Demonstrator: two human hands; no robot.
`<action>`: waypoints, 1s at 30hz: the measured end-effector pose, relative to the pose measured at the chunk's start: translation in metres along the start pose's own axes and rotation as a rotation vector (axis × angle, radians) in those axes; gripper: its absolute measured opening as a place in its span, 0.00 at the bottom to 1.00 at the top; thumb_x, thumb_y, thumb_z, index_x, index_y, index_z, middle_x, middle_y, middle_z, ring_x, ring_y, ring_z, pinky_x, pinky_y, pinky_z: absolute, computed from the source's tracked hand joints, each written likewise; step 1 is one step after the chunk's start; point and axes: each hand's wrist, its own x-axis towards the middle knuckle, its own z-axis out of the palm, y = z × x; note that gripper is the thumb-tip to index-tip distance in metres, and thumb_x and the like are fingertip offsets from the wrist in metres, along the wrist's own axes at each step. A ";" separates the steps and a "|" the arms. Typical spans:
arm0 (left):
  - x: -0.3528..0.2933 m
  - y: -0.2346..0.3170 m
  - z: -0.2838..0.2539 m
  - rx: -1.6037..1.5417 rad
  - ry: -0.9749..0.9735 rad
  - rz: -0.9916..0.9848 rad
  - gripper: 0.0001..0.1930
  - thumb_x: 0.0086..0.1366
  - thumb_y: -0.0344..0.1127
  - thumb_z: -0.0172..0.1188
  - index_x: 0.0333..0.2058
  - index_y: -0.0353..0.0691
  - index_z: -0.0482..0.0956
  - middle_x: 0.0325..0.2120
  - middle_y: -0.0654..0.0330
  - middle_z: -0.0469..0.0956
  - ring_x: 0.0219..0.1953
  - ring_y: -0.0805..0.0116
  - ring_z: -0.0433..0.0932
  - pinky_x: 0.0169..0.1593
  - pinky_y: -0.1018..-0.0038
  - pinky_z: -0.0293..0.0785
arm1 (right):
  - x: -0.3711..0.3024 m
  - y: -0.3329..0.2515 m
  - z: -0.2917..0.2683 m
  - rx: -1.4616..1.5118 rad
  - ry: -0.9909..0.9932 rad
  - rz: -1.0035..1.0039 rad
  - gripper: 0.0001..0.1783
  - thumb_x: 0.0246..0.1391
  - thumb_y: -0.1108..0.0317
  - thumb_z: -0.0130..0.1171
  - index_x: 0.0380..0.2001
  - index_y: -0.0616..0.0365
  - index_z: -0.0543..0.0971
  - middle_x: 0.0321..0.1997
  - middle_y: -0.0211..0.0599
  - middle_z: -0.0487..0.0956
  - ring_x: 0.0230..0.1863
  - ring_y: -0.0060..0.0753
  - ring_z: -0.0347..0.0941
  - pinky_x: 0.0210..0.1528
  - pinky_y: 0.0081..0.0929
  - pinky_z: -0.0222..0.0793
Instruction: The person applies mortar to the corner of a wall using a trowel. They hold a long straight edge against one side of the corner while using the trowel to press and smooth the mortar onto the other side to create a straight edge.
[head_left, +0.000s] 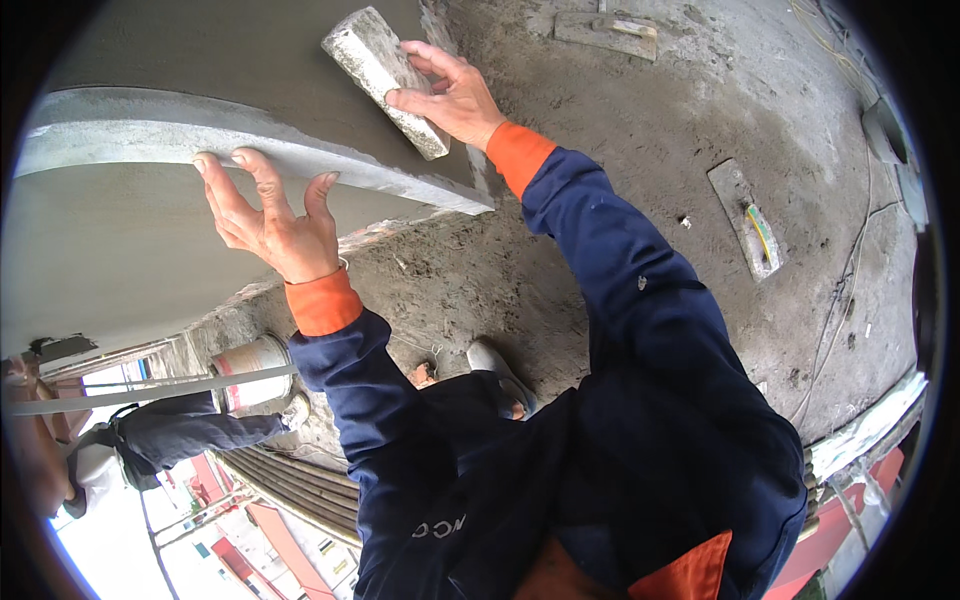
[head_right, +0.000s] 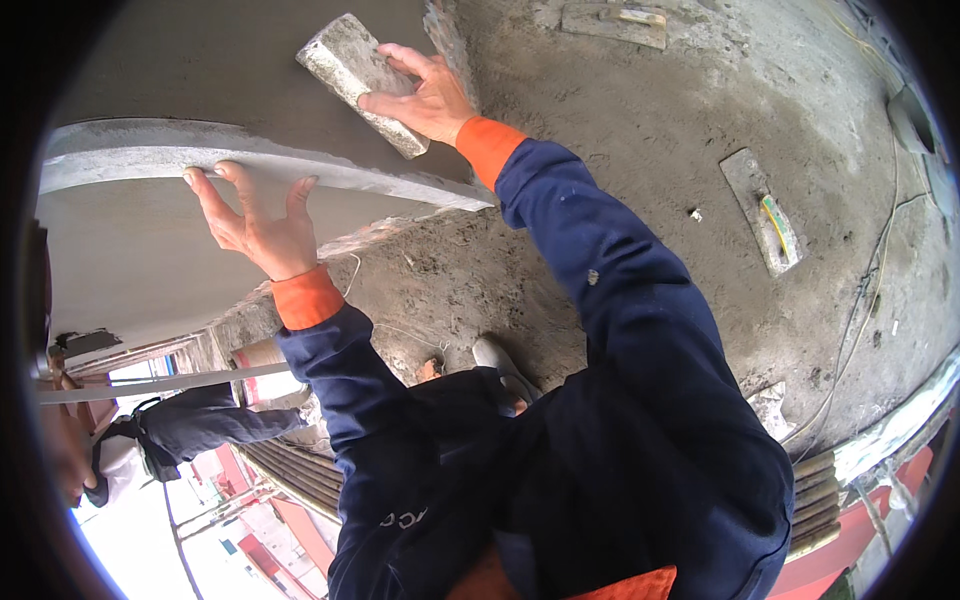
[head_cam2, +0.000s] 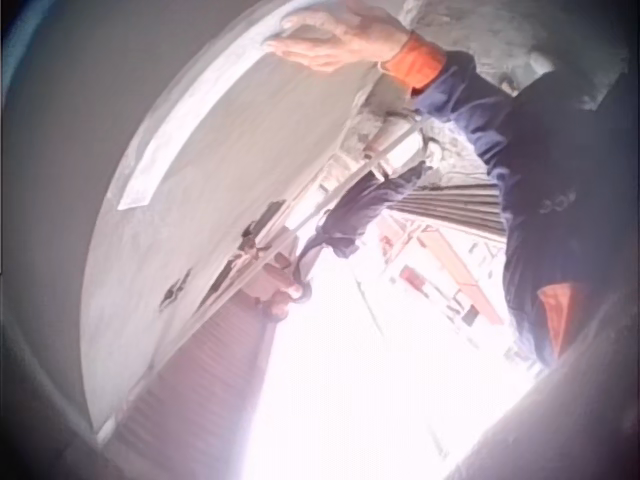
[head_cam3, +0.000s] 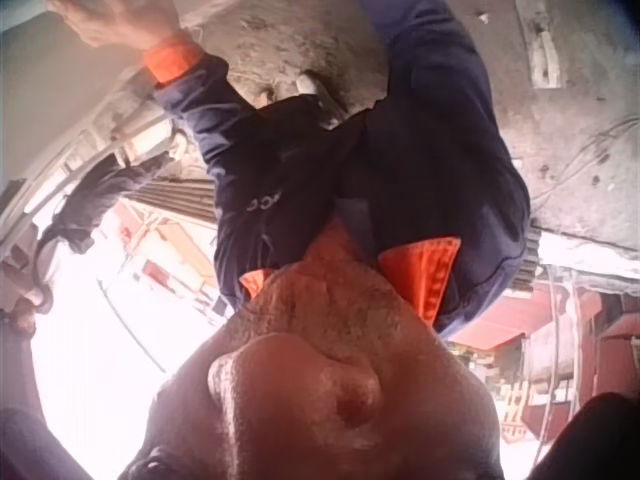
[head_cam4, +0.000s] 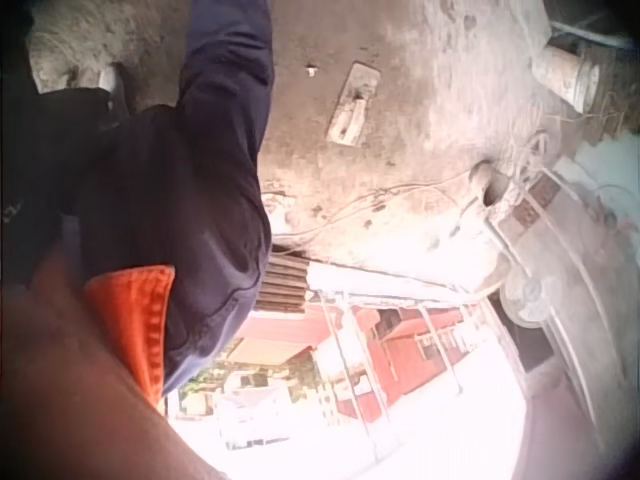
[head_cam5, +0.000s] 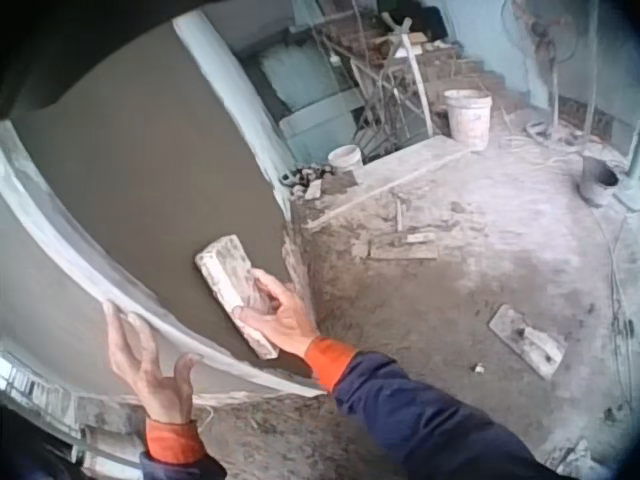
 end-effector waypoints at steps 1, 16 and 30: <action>0.003 0.001 0.001 0.006 0.001 -0.003 0.54 0.38 0.44 0.79 0.67 0.54 0.63 0.70 0.51 0.54 0.68 0.45 0.59 0.64 0.50 0.57 | 0.001 -0.003 0.006 0.023 -0.014 0.022 0.45 0.40 0.45 0.76 0.63 0.41 0.73 0.58 0.48 0.75 0.65 0.45 0.63 0.63 0.43 0.65; 0.001 0.000 0.004 0.055 -0.047 -0.036 0.52 0.38 0.47 0.80 0.65 0.48 0.67 0.71 0.48 0.52 0.71 0.48 0.55 0.67 0.52 0.54 | -0.005 -0.034 0.010 -0.053 -0.051 -0.140 0.42 0.38 0.44 0.76 0.60 0.40 0.77 0.60 0.42 0.75 0.64 0.47 0.62 0.65 0.42 0.64; -0.001 -0.004 0.002 0.104 -0.046 0.010 0.52 0.40 0.51 0.79 0.66 0.50 0.65 0.71 0.46 0.53 0.69 0.44 0.59 0.65 0.53 0.56 | -0.036 0.003 -0.007 0.016 -0.049 -0.016 0.37 0.43 0.44 0.75 0.57 0.42 0.79 0.54 0.50 0.76 0.61 0.45 0.65 0.64 0.39 0.65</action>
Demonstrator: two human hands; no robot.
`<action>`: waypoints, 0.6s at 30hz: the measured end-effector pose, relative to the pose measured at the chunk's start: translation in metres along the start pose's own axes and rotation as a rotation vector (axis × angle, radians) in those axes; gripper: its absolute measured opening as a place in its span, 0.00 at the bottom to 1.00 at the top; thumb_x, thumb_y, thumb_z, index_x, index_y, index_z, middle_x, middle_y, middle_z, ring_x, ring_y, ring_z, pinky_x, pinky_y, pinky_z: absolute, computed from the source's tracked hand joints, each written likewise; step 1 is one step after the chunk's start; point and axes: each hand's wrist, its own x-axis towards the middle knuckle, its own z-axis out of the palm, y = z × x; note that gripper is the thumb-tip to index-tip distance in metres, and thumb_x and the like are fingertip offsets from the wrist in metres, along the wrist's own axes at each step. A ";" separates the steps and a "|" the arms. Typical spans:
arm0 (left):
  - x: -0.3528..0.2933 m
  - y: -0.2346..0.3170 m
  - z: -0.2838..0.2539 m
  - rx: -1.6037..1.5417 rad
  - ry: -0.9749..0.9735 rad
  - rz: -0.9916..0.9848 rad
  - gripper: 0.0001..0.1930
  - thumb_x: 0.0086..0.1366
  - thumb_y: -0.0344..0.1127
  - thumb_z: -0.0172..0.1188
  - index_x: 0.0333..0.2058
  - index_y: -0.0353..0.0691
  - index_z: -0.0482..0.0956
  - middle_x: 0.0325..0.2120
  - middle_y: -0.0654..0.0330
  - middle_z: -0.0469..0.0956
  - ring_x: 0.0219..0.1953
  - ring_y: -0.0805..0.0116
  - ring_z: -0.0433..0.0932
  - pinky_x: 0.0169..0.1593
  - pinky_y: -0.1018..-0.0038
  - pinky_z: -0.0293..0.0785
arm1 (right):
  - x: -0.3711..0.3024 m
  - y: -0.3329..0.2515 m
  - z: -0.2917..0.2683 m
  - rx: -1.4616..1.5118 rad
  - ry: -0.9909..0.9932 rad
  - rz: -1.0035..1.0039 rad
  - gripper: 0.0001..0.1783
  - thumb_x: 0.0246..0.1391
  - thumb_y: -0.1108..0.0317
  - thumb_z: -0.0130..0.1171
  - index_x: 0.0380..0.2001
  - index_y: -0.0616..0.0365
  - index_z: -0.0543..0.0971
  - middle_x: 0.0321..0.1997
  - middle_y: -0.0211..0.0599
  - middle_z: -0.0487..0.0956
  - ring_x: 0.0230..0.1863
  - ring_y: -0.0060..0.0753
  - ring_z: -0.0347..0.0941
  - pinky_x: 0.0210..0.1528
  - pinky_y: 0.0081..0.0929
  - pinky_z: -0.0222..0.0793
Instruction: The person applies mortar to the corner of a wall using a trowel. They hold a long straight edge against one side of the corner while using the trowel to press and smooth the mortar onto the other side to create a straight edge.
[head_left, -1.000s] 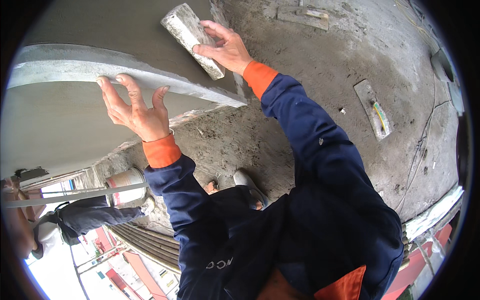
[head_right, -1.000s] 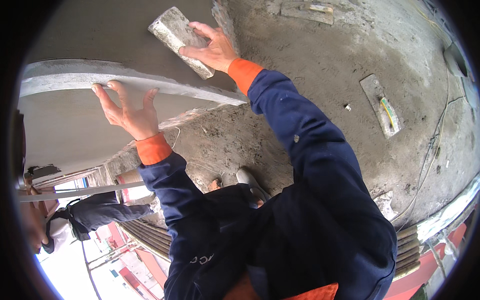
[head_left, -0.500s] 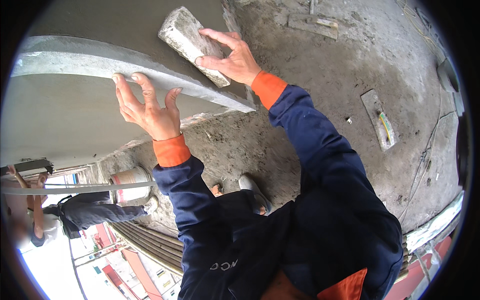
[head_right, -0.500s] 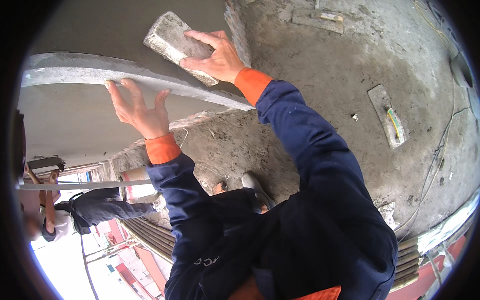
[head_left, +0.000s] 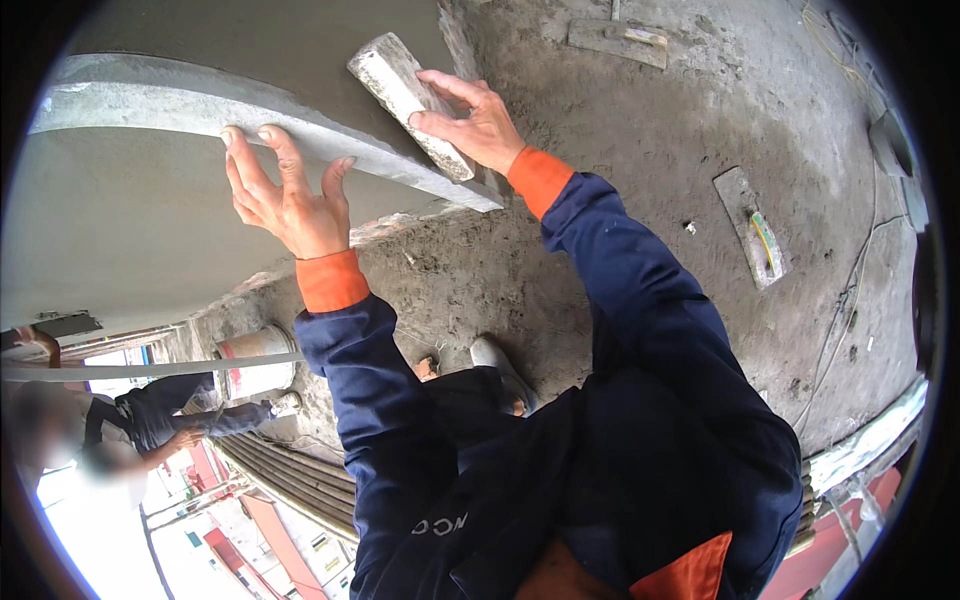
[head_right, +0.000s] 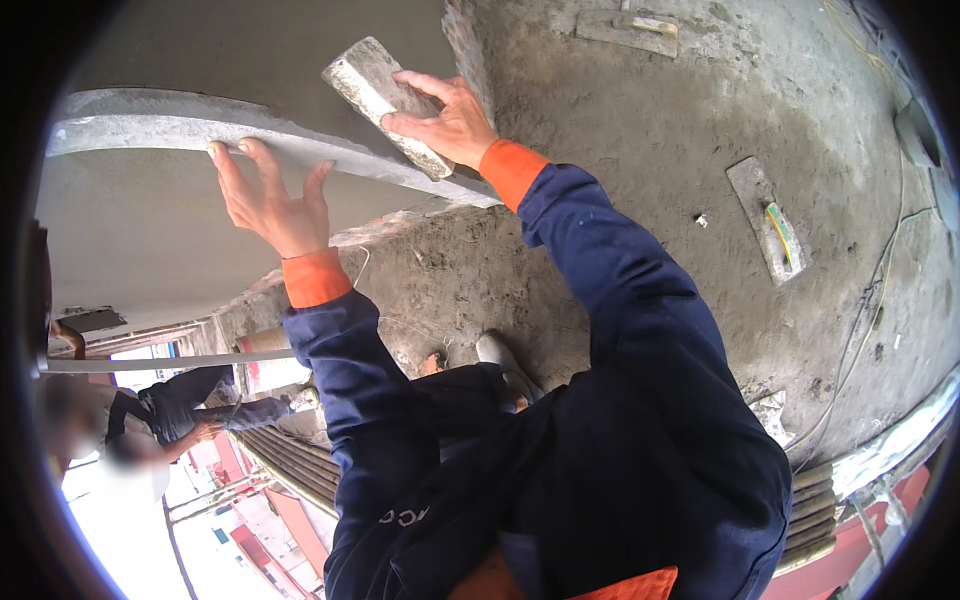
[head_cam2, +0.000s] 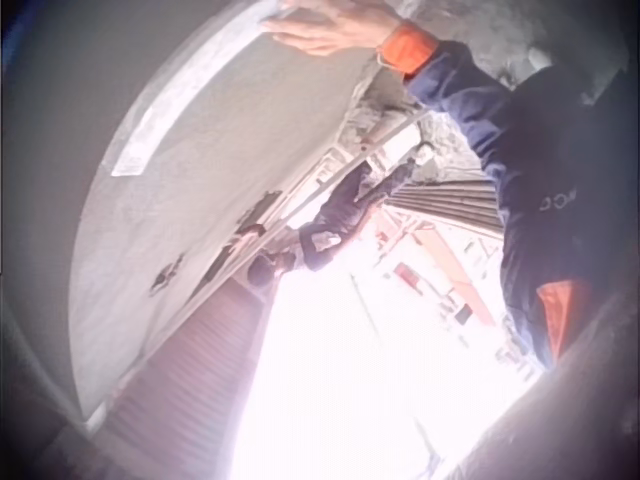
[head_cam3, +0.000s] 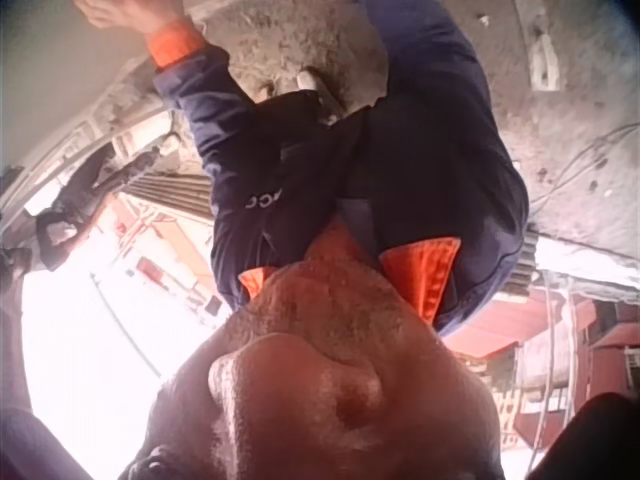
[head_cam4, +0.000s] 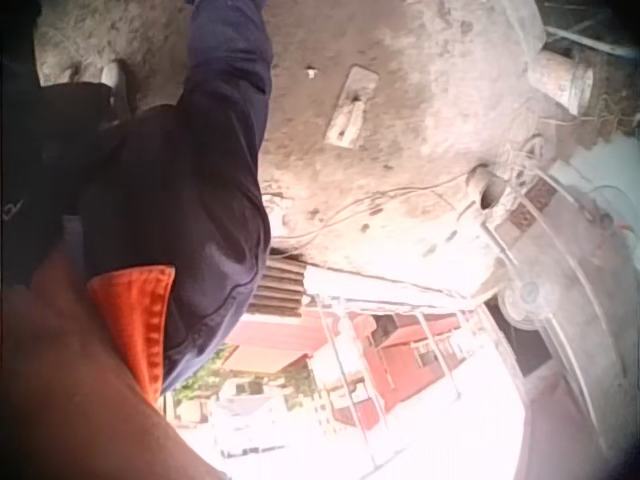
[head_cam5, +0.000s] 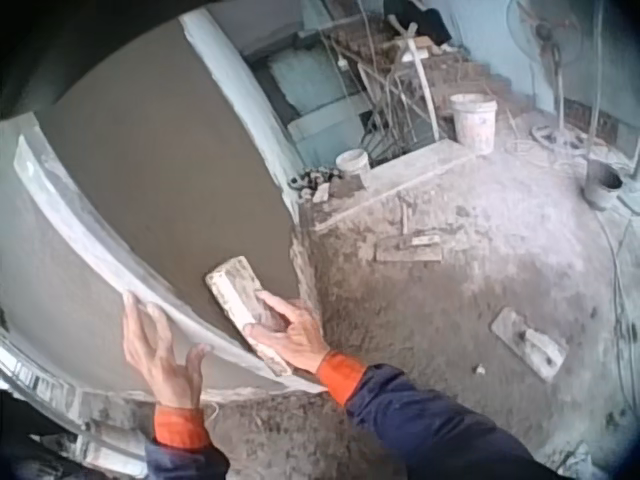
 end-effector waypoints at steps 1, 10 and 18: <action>0.002 0.002 0.000 -0.005 0.001 0.006 0.52 0.40 0.51 0.79 0.66 0.50 0.65 0.71 0.46 0.52 0.69 0.44 0.59 0.65 0.52 0.56 | 0.001 -0.012 0.005 -0.043 0.007 -0.017 0.37 0.43 0.44 0.75 0.57 0.42 0.79 0.54 0.51 0.76 0.61 0.45 0.65 0.63 0.39 0.65; -0.003 0.002 -0.006 -0.036 0.020 -0.050 0.56 0.36 0.45 0.81 0.68 0.60 0.62 0.71 0.54 0.53 0.68 0.46 0.59 0.64 0.48 0.56 | -0.125 0.017 -0.013 -0.116 0.100 0.014 0.40 0.42 0.58 0.77 0.62 0.46 0.75 0.51 0.39 0.79 0.52 0.38 0.70 0.61 0.38 0.67; 0.005 0.015 -0.012 0.053 0.005 -0.038 0.52 0.40 0.54 0.79 0.66 0.61 0.65 0.70 0.48 0.52 0.66 0.38 0.57 0.60 0.45 0.62 | -0.104 -0.047 0.014 -0.161 0.000 -0.133 0.37 0.38 0.53 0.75 0.56 0.46 0.78 0.54 0.41 0.80 0.57 0.46 0.65 0.60 0.41 0.65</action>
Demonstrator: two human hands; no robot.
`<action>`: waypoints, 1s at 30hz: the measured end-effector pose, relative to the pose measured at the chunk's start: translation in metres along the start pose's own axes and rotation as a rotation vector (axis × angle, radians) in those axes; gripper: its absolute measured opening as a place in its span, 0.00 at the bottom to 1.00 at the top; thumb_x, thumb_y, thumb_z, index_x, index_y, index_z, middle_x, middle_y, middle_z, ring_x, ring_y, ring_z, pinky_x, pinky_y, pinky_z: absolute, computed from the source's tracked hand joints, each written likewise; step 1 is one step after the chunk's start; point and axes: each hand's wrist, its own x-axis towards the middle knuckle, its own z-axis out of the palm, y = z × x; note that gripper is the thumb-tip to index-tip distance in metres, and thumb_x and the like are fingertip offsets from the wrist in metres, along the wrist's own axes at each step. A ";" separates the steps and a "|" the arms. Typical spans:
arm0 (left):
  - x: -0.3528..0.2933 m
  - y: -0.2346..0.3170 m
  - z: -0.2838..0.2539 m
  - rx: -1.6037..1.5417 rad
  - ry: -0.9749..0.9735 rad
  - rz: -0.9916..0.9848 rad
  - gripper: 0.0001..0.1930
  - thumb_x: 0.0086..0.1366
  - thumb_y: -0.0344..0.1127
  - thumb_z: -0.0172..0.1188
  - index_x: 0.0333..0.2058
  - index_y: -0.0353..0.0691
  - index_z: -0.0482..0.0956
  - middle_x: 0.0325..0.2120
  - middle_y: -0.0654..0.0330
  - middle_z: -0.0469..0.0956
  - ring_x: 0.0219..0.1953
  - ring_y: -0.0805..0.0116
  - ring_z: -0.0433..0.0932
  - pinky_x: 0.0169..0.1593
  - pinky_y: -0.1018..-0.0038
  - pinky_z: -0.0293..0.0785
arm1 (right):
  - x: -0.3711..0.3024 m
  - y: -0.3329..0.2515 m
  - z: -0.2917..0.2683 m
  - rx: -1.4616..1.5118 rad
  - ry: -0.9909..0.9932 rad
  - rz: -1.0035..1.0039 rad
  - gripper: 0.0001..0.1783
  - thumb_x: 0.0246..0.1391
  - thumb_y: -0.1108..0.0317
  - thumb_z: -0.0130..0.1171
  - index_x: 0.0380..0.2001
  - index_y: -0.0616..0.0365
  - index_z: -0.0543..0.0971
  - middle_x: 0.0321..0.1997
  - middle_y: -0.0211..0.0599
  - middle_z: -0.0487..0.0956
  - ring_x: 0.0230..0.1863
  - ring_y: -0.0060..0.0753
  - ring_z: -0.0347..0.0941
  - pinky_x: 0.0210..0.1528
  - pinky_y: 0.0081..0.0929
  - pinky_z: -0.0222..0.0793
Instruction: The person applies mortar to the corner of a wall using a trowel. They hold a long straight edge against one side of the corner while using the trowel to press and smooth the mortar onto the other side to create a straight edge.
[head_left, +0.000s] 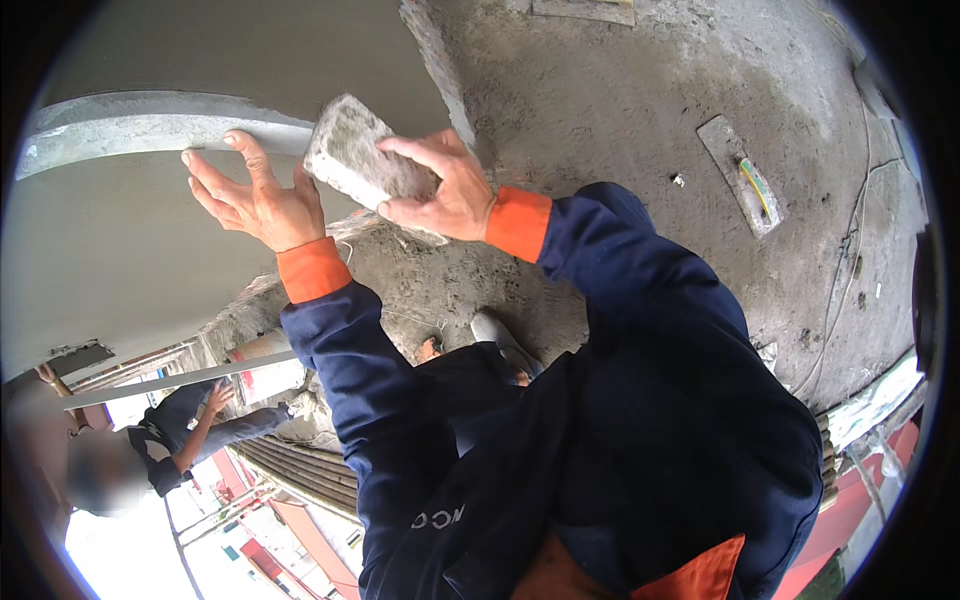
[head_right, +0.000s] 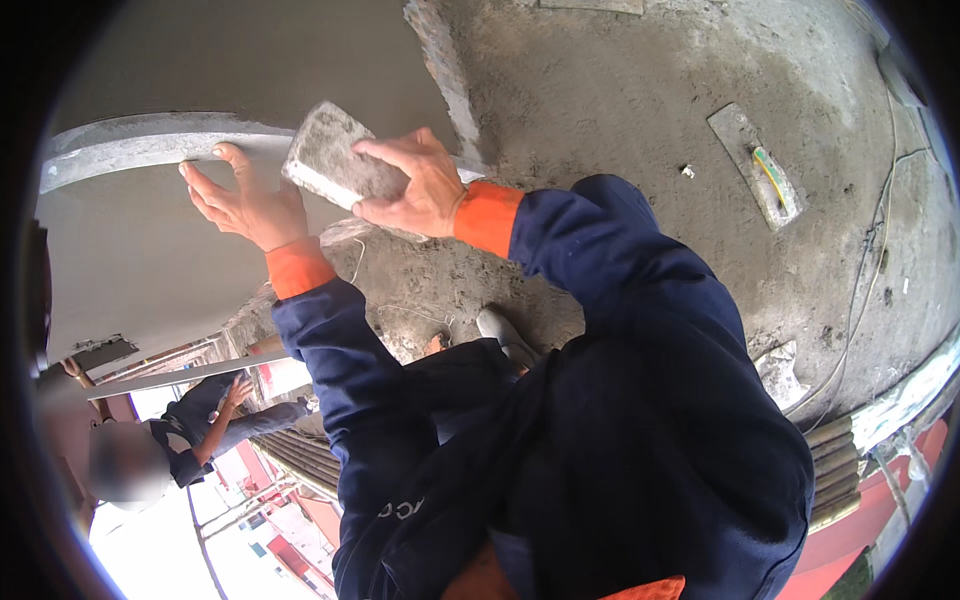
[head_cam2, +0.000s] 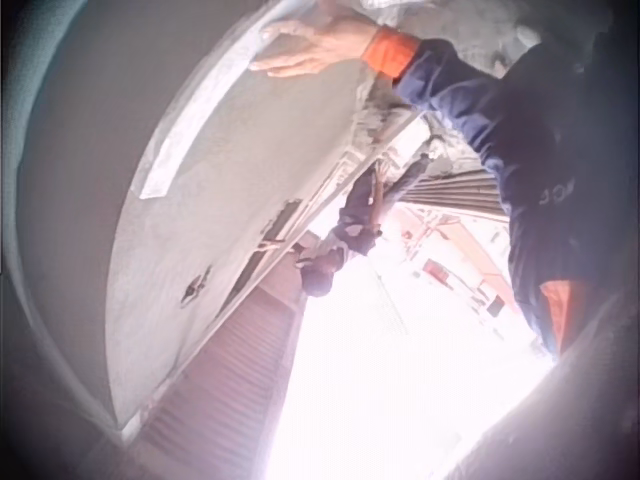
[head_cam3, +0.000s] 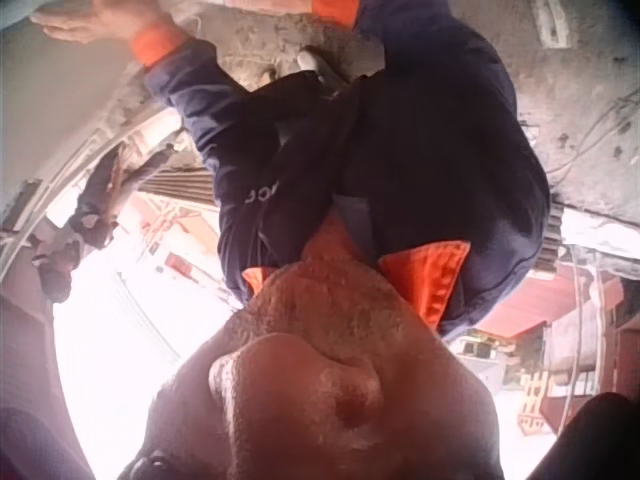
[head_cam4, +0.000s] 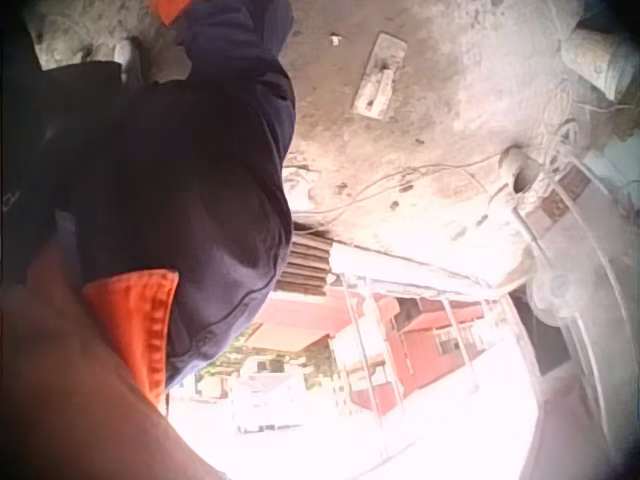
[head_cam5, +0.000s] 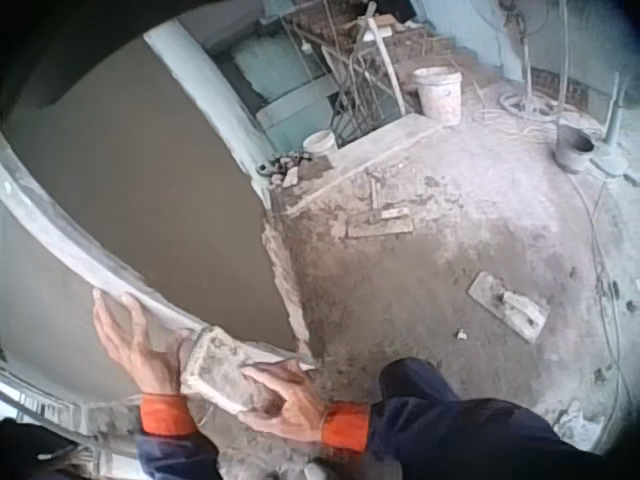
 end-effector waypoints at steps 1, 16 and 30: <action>-0.002 0.001 0.000 0.021 0.007 -0.015 0.51 0.41 0.56 0.78 0.66 0.62 0.65 0.68 0.47 0.53 0.64 0.37 0.58 0.59 0.45 0.63 | -0.039 0.004 -0.004 0.008 -0.024 -0.055 0.38 0.37 0.55 0.76 0.56 0.49 0.78 0.55 0.39 0.79 0.55 0.45 0.66 0.60 0.40 0.64; -0.010 0.015 0.021 -0.297 0.020 -0.367 0.48 0.48 0.55 0.78 0.66 0.46 0.67 0.32 0.58 0.73 0.36 0.66 0.76 0.41 0.66 0.74 | -0.135 0.086 -0.064 0.543 0.214 0.887 0.31 0.55 0.59 0.69 0.60 0.54 0.72 0.43 0.34 0.82 0.46 0.25 0.75 0.52 0.26 0.67; -0.007 0.025 0.014 -0.300 0.040 -0.472 0.44 0.46 0.50 0.81 0.61 0.39 0.74 0.24 0.66 0.72 0.24 0.75 0.73 0.35 0.76 0.77 | -0.134 0.083 -0.062 0.544 0.133 0.923 0.35 0.55 0.58 0.68 0.62 0.58 0.70 0.44 0.37 0.82 0.43 0.25 0.76 0.45 0.25 0.70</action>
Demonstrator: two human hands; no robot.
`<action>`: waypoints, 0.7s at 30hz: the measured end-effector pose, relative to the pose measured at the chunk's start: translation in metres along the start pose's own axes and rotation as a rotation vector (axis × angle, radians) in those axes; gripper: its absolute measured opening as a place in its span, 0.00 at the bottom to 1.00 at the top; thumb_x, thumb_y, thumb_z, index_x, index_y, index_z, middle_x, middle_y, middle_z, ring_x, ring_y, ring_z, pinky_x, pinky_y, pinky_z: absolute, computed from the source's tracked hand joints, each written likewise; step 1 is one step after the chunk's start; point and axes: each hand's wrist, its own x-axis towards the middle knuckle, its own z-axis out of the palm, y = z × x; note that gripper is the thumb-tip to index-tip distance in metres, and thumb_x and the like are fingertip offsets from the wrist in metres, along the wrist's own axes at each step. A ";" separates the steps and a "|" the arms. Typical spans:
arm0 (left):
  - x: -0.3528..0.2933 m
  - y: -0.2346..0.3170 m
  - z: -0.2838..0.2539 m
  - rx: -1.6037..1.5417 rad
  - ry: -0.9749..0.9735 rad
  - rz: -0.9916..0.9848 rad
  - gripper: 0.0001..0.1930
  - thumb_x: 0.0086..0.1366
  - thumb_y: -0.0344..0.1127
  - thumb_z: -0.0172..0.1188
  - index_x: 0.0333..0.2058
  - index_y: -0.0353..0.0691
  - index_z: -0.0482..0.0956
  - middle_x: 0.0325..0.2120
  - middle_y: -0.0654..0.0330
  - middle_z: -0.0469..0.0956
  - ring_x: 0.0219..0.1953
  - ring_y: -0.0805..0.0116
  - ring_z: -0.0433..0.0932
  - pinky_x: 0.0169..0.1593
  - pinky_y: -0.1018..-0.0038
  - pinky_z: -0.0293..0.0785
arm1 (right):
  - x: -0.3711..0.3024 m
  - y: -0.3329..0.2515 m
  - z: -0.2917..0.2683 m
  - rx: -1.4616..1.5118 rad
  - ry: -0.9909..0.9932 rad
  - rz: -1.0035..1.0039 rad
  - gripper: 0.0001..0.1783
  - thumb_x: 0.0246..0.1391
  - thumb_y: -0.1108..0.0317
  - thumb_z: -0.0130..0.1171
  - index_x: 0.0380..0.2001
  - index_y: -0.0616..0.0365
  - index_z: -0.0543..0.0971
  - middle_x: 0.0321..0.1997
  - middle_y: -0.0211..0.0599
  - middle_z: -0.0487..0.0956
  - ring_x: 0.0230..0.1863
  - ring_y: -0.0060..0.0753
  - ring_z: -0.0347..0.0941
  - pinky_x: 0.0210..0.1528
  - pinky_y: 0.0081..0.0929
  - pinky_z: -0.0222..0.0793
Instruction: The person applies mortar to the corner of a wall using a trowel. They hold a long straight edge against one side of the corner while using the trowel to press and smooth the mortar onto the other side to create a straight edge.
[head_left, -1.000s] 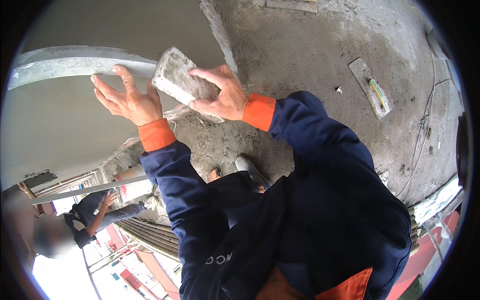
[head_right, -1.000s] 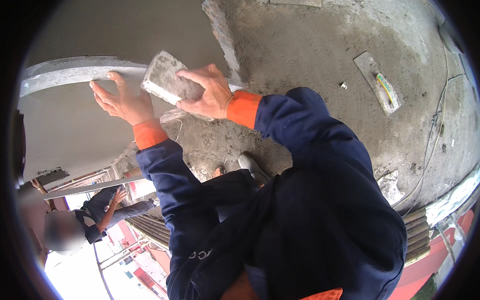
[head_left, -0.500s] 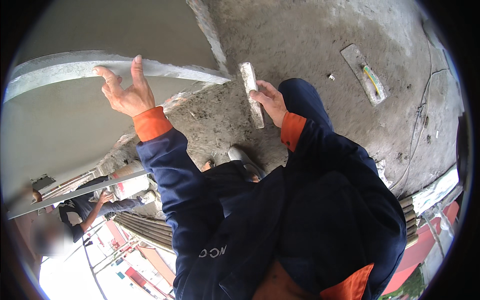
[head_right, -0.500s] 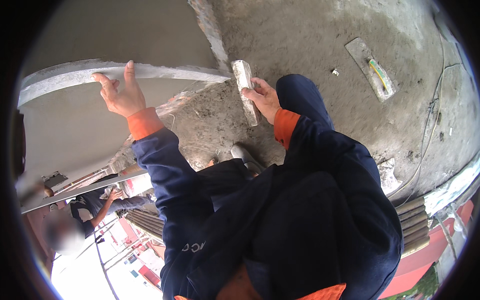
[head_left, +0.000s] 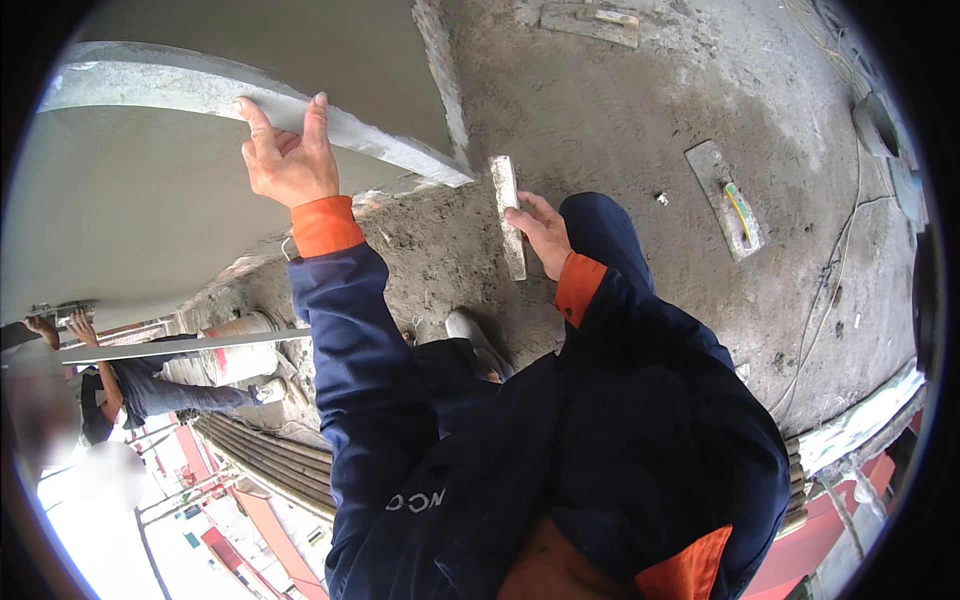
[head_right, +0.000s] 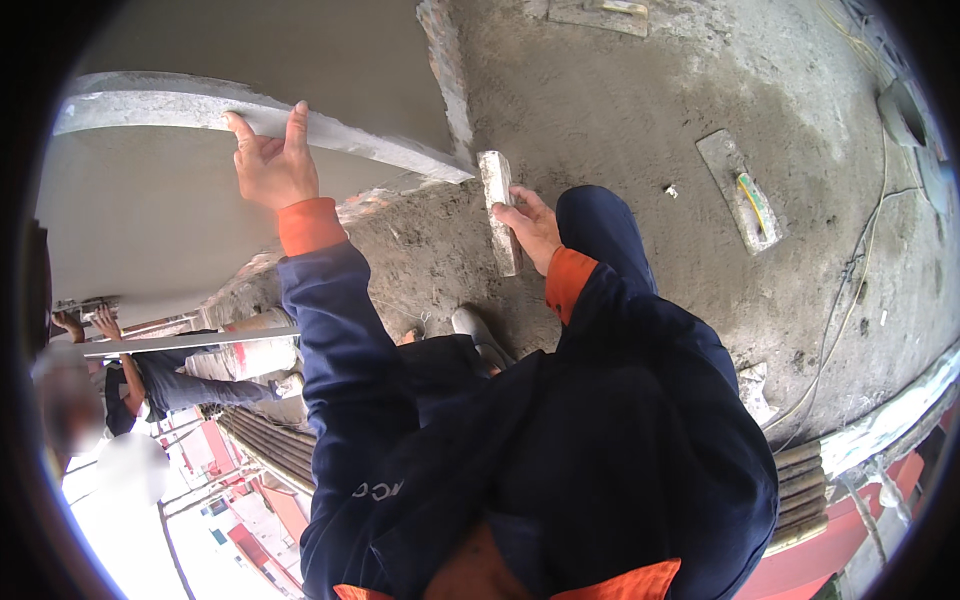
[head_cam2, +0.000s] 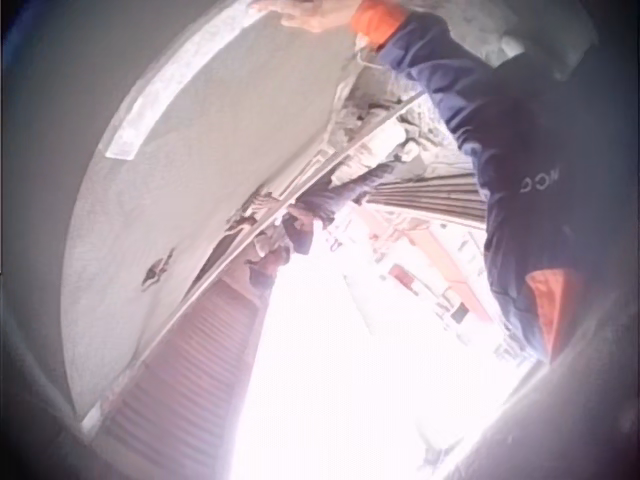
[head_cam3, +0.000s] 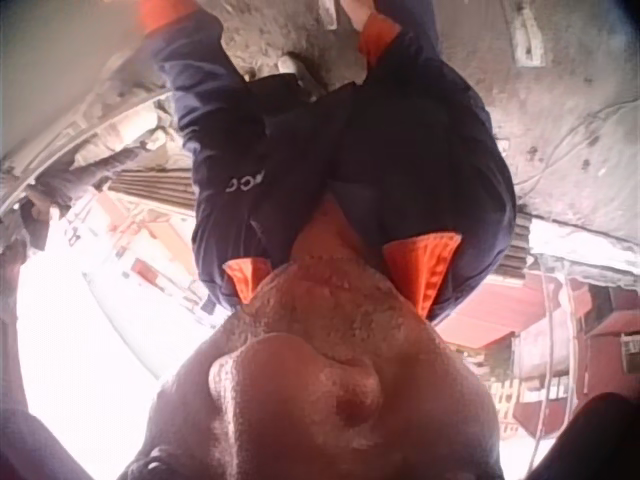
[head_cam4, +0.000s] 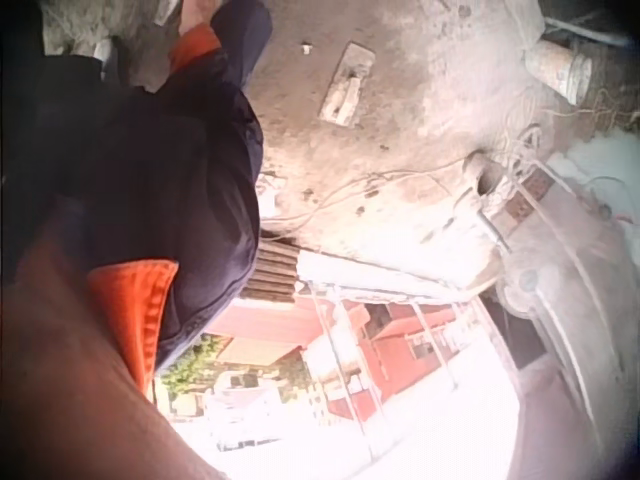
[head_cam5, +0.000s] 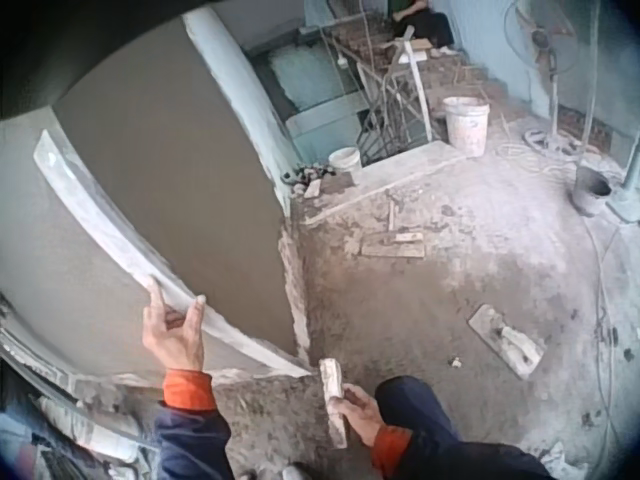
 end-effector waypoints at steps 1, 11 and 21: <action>0.001 -0.005 0.000 -0.038 0.015 0.024 0.44 0.46 0.48 0.81 0.61 0.39 0.74 0.24 0.66 0.71 0.24 0.76 0.73 0.33 0.76 0.77 | 0.000 -0.002 0.000 -0.002 -0.021 0.016 0.35 0.55 0.58 0.68 0.63 0.59 0.69 0.45 0.38 0.82 0.44 0.26 0.77 0.48 0.25 0.70; 0.048 -0.010 -0.076 -0.142 0.198 -0.139 0.51 0.45 0.42 0.80 0.65 0.28 0.64 0.28 0.62 0.76 0.26 0.76 0.75 0.33 0.77 0.75 | 0.017 0.019 -0.010 -0.120 0.107 -0.026 0.37 0.52 0.58 0.71 0.62 0.59 0.69 0.44 0.38 0.82 0.45 0.25 0.76 0.49 0.25 0.69; 0.009 -0.006 -0.118 -0.406 0.047 -0.370 0.42 0.45 0.36 0.78 0.58 0.26 0.71 0.37 0.55 0.78 0.40 0.67 0.80 0.40 0.72 0.81 | 0.078 0.103 -0.054 -1.167 0.298 -0.072 0.47 0.37 0.46 0.77 0.58 0.58 0.70 0.45 0.50 0.81 0.46 0.42 0.78 0.53 0.35 0.71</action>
